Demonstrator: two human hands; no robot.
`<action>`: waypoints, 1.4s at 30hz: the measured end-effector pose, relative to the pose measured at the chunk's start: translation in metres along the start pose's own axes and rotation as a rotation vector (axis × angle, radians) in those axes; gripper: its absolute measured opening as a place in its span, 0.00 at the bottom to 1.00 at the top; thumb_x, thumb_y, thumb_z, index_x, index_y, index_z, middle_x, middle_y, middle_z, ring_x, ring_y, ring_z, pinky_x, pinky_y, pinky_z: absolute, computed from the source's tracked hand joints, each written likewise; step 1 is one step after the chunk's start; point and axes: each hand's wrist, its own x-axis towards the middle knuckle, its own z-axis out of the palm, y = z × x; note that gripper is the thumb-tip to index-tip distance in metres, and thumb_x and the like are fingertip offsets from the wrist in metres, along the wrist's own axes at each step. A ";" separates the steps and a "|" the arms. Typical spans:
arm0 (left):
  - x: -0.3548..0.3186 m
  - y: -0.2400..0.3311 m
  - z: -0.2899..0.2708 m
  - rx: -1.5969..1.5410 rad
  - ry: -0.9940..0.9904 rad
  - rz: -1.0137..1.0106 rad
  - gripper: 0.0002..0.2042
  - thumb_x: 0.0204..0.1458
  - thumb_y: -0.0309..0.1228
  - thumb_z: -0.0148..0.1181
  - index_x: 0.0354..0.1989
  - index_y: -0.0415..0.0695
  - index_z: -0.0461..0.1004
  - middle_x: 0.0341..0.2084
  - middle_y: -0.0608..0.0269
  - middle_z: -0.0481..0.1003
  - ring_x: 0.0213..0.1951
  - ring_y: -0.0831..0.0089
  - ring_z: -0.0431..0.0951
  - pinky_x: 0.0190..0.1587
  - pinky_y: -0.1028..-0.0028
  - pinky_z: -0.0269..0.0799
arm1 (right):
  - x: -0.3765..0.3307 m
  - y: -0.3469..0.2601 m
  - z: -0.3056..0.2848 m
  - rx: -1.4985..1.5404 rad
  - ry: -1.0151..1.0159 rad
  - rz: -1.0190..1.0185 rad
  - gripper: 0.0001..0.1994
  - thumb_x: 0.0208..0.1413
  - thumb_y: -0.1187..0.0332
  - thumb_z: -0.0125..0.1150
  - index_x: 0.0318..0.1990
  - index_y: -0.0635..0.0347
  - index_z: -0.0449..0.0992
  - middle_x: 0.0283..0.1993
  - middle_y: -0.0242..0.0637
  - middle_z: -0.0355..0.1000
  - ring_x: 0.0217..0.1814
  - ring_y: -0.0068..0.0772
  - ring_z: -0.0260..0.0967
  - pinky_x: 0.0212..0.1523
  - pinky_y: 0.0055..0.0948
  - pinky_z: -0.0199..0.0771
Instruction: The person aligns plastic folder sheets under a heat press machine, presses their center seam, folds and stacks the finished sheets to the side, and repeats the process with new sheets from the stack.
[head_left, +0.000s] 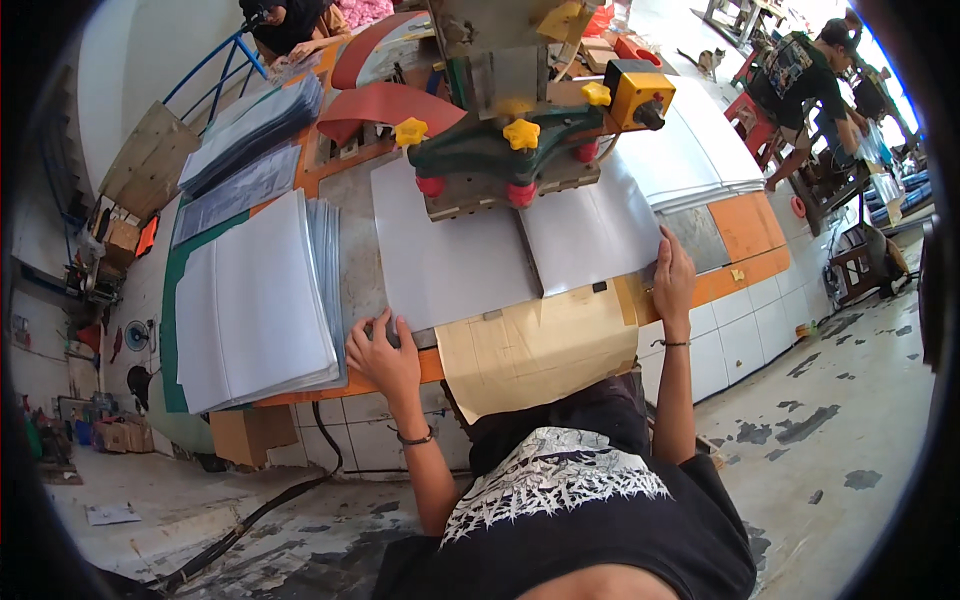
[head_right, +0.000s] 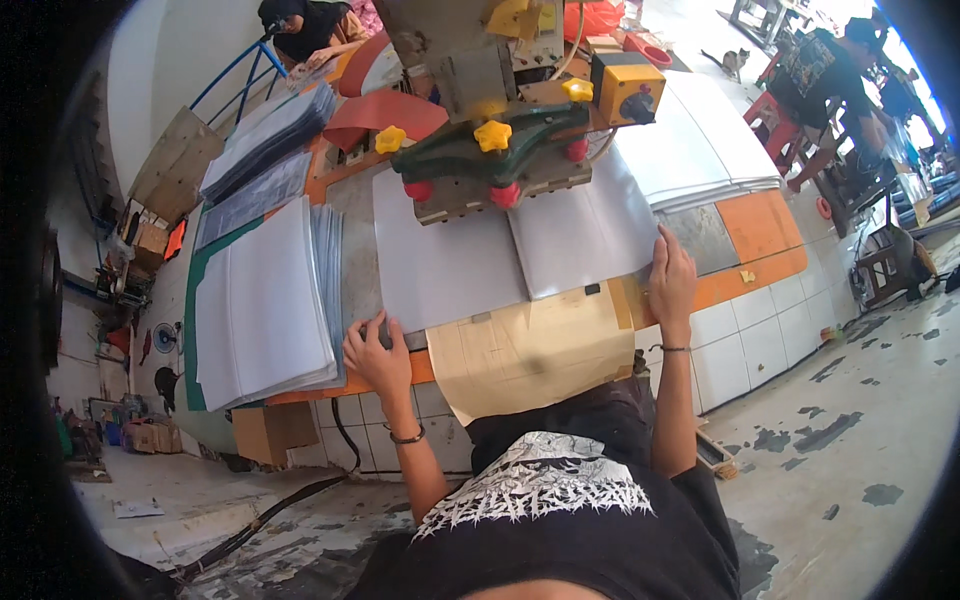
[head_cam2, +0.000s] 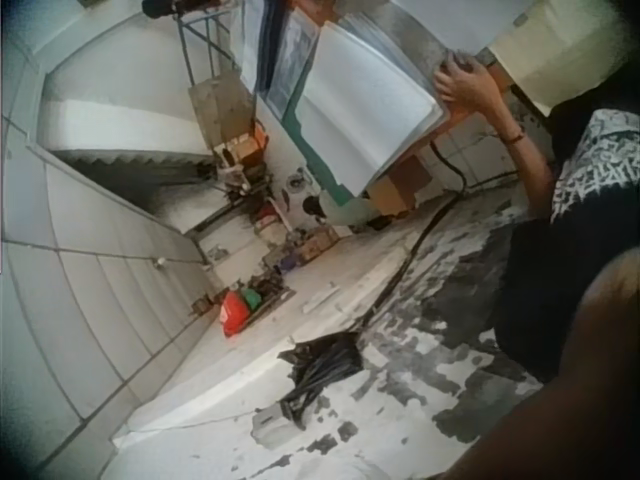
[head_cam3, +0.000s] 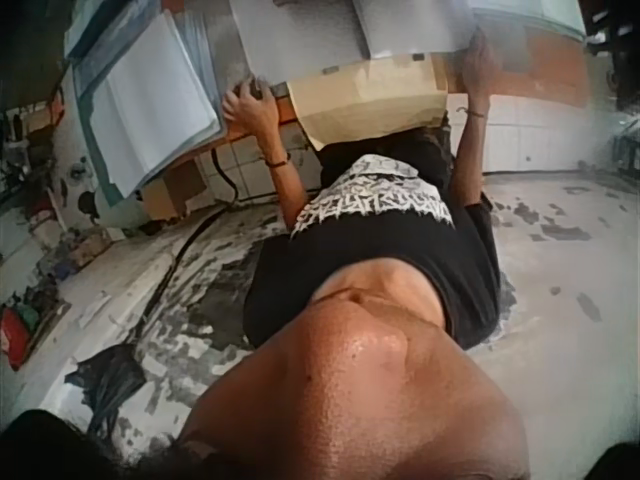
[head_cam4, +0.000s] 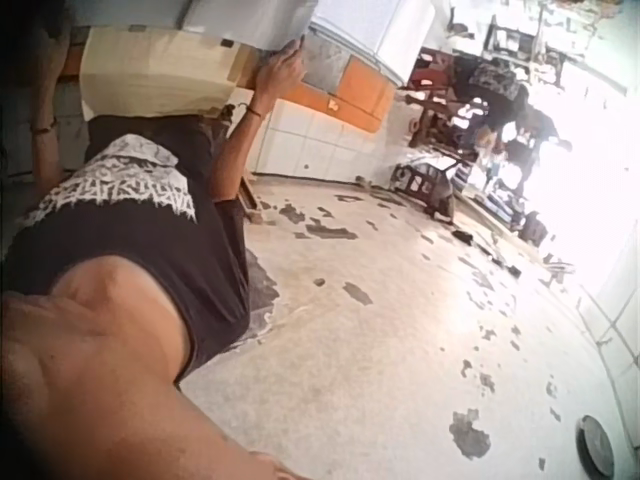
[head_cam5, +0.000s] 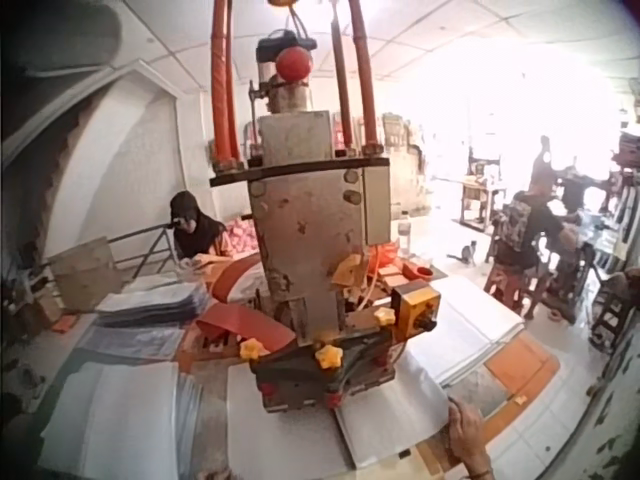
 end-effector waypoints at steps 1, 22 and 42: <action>0.001 0.001 0.003 -0.005 0.011 -0.003 0.14 0.58 0.43 0.64 0.47 0.51 0.84 0.48 0.60 0.73 0.55 0.58 0.69 0.58 0.56 0.60 | -0.002 0.000 0.004 0.002 0.007 -0.009 0.22 0.74 0.55 0.41 0.63 0.58 0.73 0.40 0.48 0.79 0.45 0.52 0.73 0.52 0.46 0.67; 0.000 0.002 -0.001 -0.037 -0.004 -0.056 0.12 0.57 0.37 0.63 0.47 0.50 0.84 0.47 0.60 0.73 0.55 0.57 0.69 0.59 0.55 0.59 | -0.014 -0.026 0.013 0.139 -0.026 0.184 0.21 0.64 0.59 0.63 0.54 0.69 0.71 0.28 0.45 0.75 0.31 0.41 0.73 0.36 0.40 0.70; 0.003 0.001 -0.002 -0.080 -0.085 -0.110 0.13 0.58 0.44 0.65 0.45 0.53 0.86 0.47 0.62 0.71 0.56 0.59 0.67 0.61 0.56 0.56 | -0.007 -0.020 0.008 0.575 -0.201 0.264 0.19 0.65 0.61 0.64 0.50 0.68 0.69 0.43 0.41 0.77 0.45 0.25 0.72 0.47 0.27 0.74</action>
